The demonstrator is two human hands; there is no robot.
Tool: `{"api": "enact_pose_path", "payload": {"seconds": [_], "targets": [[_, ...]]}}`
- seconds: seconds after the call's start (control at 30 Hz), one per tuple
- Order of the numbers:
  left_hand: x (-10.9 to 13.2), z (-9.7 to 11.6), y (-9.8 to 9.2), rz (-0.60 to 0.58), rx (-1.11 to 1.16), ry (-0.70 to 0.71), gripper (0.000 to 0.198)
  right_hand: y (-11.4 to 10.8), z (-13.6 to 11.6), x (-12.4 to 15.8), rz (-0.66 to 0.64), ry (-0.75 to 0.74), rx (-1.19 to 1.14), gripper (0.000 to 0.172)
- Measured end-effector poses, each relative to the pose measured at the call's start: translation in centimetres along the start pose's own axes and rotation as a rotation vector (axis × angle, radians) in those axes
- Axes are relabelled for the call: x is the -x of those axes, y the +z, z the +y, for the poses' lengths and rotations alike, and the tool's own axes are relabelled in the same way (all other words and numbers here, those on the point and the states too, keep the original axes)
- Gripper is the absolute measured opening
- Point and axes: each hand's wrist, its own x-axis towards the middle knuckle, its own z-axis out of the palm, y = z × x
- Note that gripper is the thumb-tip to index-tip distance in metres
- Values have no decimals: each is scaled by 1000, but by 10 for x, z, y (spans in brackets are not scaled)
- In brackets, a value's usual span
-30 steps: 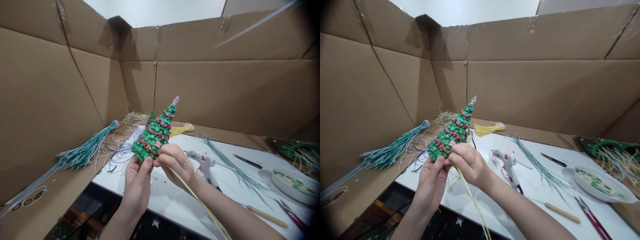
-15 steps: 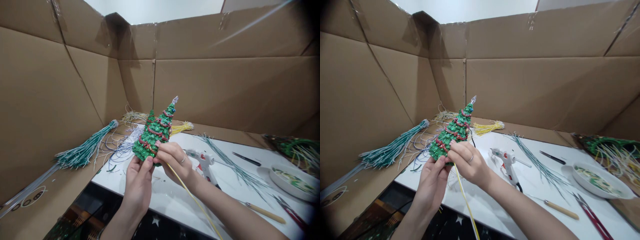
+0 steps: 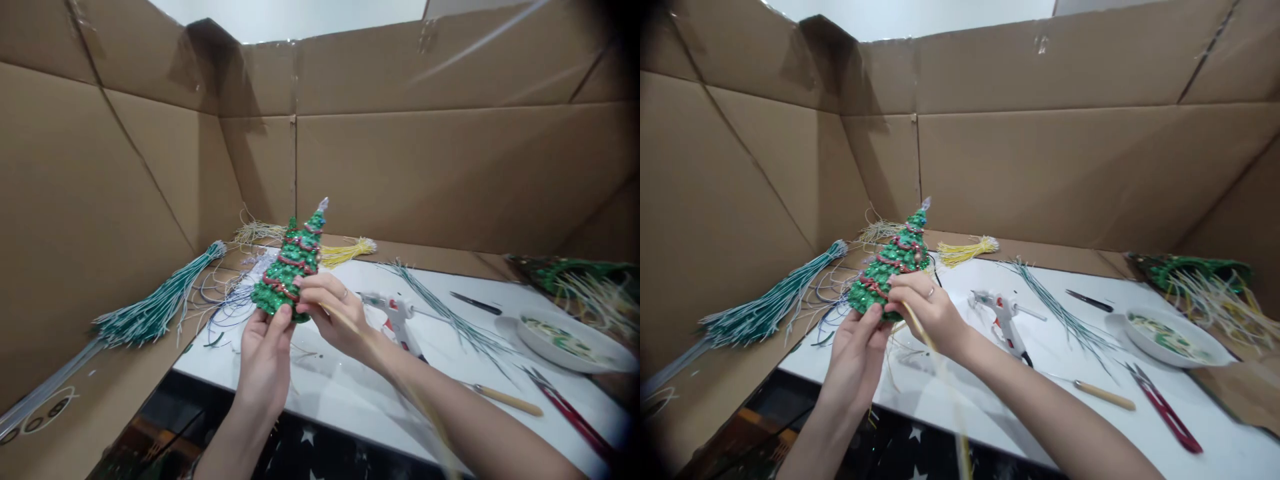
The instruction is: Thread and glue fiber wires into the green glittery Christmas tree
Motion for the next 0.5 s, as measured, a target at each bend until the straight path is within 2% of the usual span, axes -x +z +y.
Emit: {"api": "enact_pose_path", "payload": {"seconds": [0.1, 0.17, 0.23, 0.3, 0.33, 0.4, 0.43, 0.5], "targets": [[-7, 3, -2, 24, -34, 5, 33, -4, -3, -9, 55, 236, -124, 12], [-9, 7, -3, 52, -70, 53, 32, -11, -5, -14, 54, 421, -124, 15], [-10, 13, -2, 92, -107, 89, 30, -20, -8, -12, -52, 639, -69, 17], [-10, 20, 1, 153, -113, 110, 23, -31, -12, 2, -243, 823, 31, 6], [-9, 24, 3, 177, -112, 112, 21, -35, -14, 12, -338, 884, 85, 9], [-7, 29, 6, 192, -121, 111, 16, -42, -20, 35, -446, 942, 154, 39], [-5, 31, 8, 184, -131, 96, 14, -44, -24, 47, -470, 959, 188, 48], [-3, 32, 10, 167, -138, 70, 11, -45, -31, 66, -501, 981, 263, 53]]}}
